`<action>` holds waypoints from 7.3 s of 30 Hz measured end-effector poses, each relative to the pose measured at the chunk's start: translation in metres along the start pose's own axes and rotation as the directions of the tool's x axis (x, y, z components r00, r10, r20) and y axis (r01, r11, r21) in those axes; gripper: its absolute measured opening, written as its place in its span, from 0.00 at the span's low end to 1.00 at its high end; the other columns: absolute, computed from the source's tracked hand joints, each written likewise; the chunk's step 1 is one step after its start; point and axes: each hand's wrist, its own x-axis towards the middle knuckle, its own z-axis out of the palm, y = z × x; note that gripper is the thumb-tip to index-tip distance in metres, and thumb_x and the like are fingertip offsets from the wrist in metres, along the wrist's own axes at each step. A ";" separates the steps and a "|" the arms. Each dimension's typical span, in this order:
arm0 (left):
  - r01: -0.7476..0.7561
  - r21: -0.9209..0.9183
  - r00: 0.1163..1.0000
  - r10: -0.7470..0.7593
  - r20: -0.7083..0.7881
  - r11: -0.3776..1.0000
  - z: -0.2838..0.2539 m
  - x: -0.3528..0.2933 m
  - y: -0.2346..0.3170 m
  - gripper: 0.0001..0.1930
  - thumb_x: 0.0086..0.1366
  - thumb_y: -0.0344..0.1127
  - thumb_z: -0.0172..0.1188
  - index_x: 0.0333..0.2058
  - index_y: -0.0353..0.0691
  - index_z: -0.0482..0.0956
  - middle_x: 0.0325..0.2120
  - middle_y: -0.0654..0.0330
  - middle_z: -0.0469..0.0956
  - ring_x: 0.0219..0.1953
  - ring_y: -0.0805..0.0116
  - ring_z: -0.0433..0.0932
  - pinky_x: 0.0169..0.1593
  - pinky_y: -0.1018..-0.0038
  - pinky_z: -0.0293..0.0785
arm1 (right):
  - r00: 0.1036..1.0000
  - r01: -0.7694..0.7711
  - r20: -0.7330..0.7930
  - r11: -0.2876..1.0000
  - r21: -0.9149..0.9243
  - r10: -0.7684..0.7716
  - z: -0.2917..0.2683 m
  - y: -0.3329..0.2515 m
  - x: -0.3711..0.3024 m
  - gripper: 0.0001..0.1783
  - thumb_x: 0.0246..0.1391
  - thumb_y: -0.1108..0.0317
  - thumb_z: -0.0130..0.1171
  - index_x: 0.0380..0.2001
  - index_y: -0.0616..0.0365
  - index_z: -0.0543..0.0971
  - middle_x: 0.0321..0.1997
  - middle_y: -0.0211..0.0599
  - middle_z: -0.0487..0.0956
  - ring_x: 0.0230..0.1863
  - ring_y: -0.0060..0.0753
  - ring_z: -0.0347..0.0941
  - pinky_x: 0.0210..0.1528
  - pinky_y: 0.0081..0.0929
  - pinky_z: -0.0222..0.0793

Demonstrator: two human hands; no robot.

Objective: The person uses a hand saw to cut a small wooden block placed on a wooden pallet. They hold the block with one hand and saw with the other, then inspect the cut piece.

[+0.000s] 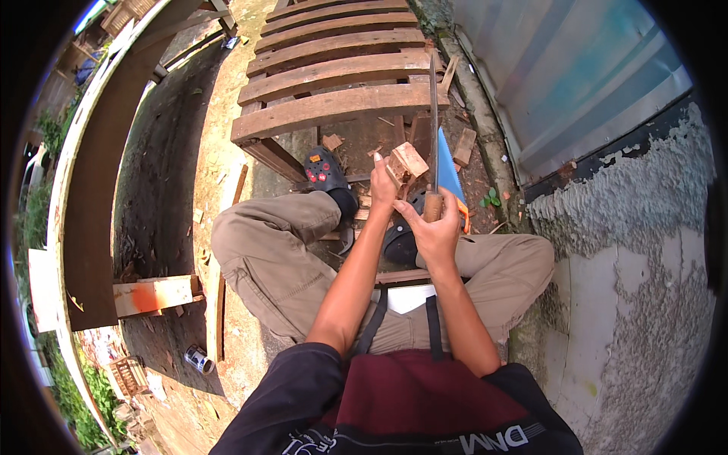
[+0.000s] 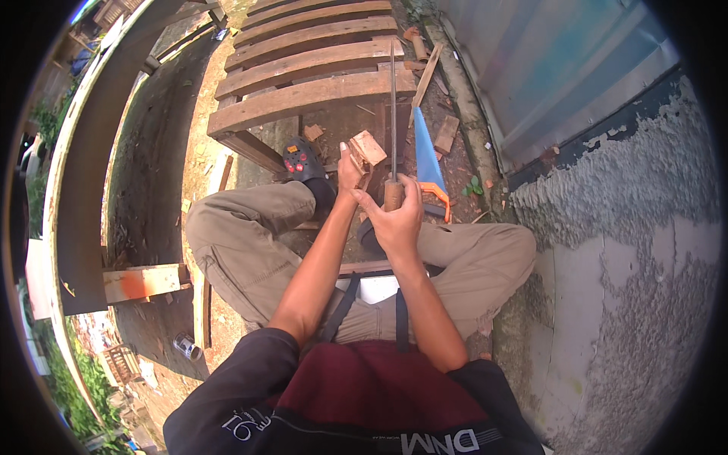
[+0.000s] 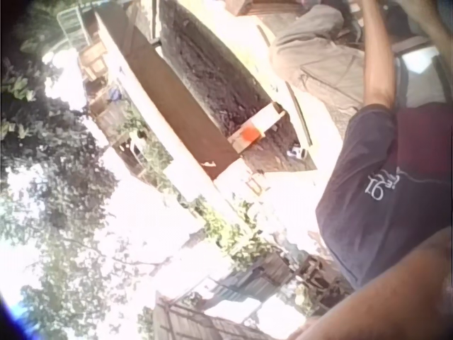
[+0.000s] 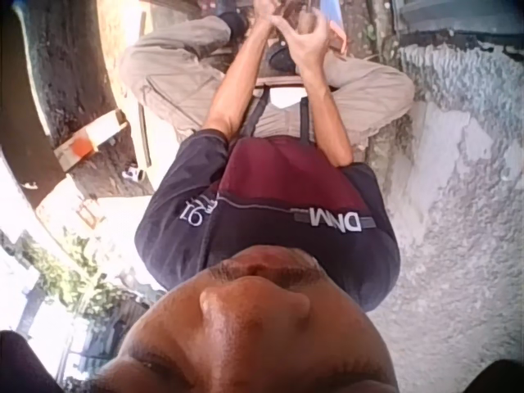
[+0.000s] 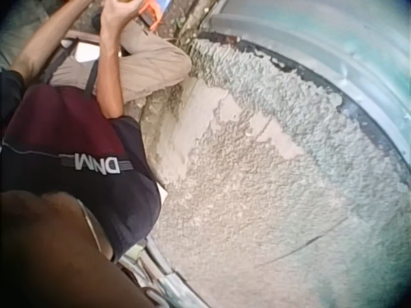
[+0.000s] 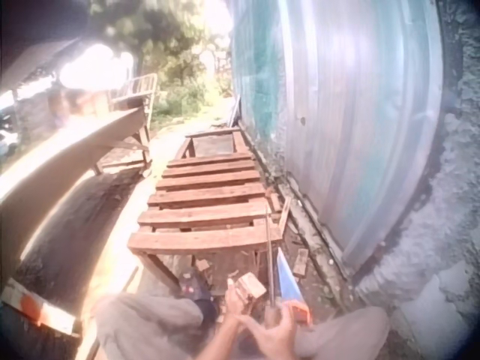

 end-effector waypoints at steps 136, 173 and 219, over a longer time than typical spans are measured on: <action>0.213 -0.155 0.962 -0.235 -0.138 0.965 -0.010 -0.099 0.122 0.21 0.75 0.39 0.57 0.60 0.34 0.69 0.53 0.57 0.72 0.55 0.72 0.70 0.62 0.72 0.65 | 0.796 -0.274 0.564 0.962 0.011 0.220 -0.054 -0.052 -0.043 0.24 0.57 0.72 0.63 0.56 0.63 0.71 0.38 0.61 0.82 0.40 0.66 0.81 0.39 0.49 0.77; -0.324 0.539 0.946 0.253 0.202 0.778 0.008 -0.079 0.171 0.42 0.49 0.24 0.72 0.63 0.29 0.65 0.58 0.38 0.72 0.61 0.43 0.73 0.63 0.60 0.70 | 0.829 -0.195 0.534 0.981 -0.003 0.166 -0.104 -0.123 0.019 0.18 0.58 0.76 0.62 0.51 0.65 0.74 0.32 0.51 0.83 0.31 0.45 0.85 0.35 0.37 0.77; -0.080 0.746 0.988 -0.049 0.150 0.662 -0.010 -0.029 0.061 0.52 0.45 0.38 0.81 0.67 0.37 0.60 0.64 0.42 0.68 0.69 0.43 0.64 0.69 0.42 0.54 | 0.886 -0.180 0.417 0.979 -0.094 0.203 -0.056 -0.034 0.021 0.18 0.54 0.73 0.60 0.48 0.63 0.75 0.29 0.52 0.82 0.32 0.55 0.83 0.37 0.42 0.76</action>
